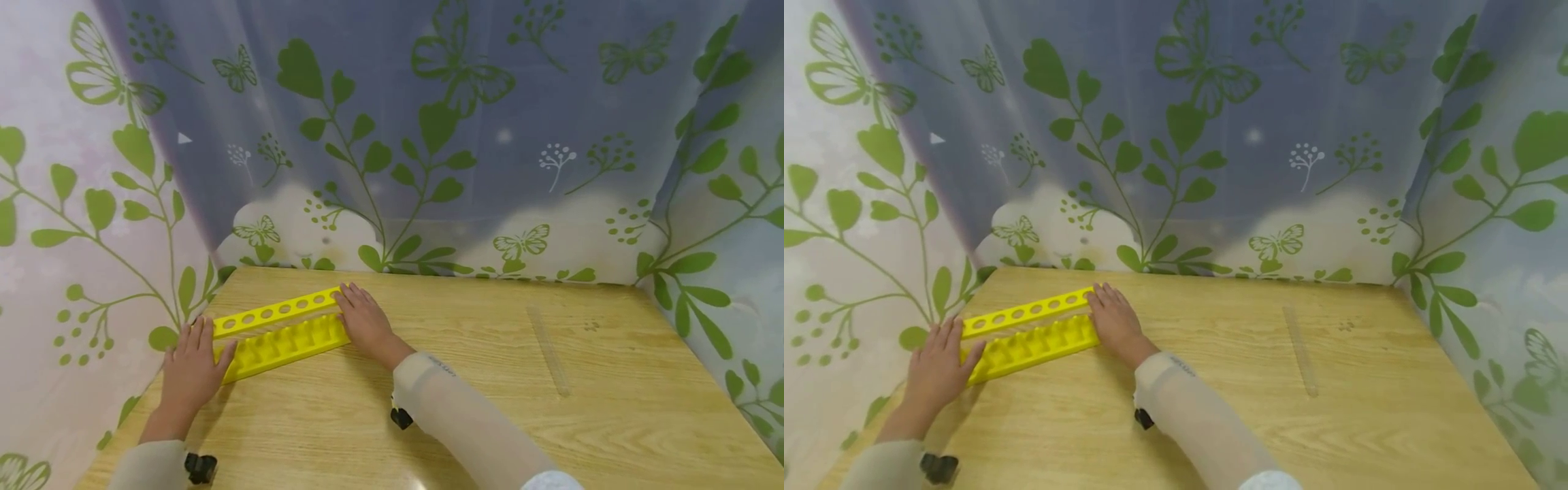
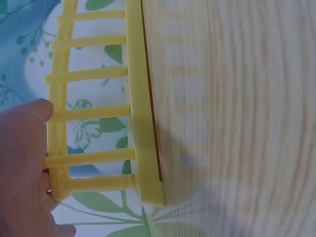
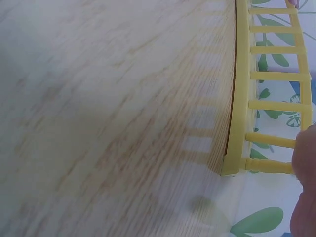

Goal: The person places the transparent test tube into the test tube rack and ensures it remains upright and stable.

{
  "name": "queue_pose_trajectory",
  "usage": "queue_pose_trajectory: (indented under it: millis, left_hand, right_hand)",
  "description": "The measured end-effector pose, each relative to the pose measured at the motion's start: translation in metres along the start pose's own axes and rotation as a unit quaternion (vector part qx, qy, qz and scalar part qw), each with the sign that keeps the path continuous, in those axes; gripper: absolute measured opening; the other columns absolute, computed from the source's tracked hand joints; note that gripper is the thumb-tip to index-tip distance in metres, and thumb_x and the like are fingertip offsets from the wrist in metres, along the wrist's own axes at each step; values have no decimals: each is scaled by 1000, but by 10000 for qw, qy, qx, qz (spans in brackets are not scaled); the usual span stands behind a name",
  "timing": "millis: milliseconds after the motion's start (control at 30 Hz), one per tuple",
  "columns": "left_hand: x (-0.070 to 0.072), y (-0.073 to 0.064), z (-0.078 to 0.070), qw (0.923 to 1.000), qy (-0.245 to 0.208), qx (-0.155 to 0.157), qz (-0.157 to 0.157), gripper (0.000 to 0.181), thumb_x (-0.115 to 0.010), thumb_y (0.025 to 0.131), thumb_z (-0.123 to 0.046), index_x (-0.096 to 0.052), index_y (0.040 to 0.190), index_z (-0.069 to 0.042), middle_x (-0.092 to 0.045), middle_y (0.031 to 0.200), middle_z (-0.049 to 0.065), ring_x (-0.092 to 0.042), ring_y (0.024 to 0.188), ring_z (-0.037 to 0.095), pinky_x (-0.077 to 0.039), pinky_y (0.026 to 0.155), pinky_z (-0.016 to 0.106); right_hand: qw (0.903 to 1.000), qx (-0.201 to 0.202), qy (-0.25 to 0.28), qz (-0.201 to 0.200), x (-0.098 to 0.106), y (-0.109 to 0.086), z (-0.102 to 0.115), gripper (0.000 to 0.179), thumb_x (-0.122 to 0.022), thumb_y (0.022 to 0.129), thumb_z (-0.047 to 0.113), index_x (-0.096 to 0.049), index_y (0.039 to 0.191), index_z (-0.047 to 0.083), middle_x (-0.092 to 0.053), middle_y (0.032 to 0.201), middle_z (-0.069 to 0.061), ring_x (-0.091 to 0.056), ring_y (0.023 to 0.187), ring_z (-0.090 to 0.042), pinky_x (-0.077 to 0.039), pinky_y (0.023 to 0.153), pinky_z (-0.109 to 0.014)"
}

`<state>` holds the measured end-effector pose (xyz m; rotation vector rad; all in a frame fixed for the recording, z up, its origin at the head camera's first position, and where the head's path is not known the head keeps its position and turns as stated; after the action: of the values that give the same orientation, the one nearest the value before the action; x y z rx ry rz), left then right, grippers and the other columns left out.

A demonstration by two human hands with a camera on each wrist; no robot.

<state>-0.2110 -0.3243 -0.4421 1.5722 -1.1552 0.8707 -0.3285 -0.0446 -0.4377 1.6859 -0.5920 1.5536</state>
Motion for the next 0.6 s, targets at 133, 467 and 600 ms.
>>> queue_pose_trajectory:
  millis: [133,467,600]
  left_hand:
    - [0,0,-3,10000,-75,-30,8,76,-35,104,-46,-18,149,12,-17,153,33,-11,140,52,-12,103,74]
    - [-3,-1,-12,9999,57,-115,81,74,-39,104,-42,-21,147,15,-20,150,37,-14,138,55,-19,102,73]
    - [-4,0,-15,9999,71,-139,74,73,-41,104,-41,-22,147,15,-21,149,37,-16,138,55,-21,103,72]
  right_hand:
    - [9999,48,62,-126,3,-5,-3,48,-46,104,28,-39,148,11,-32,156,-10,-27,145,-23,-21,118,-35]
    - [9995,108,-193,-229,3,-15,-11,47,-50,102,32,-46,144,12,-37,153,-8,-32,142,-23,-24,117,-34]
    - [9994,106,-207,-272,5,-18,-13,47,-50,102,32,-46,144,12,-38,153,-9,-33,142,-23,-25,116,-34]
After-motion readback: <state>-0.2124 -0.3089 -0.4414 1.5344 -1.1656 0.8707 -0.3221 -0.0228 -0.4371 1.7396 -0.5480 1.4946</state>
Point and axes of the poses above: each hand's wrist, its own y-axis towards the middle knuckle, its own x-axis out of the back of the hand, z = x × y, the point moved 2 cm from there along y, towards the middle knuckle
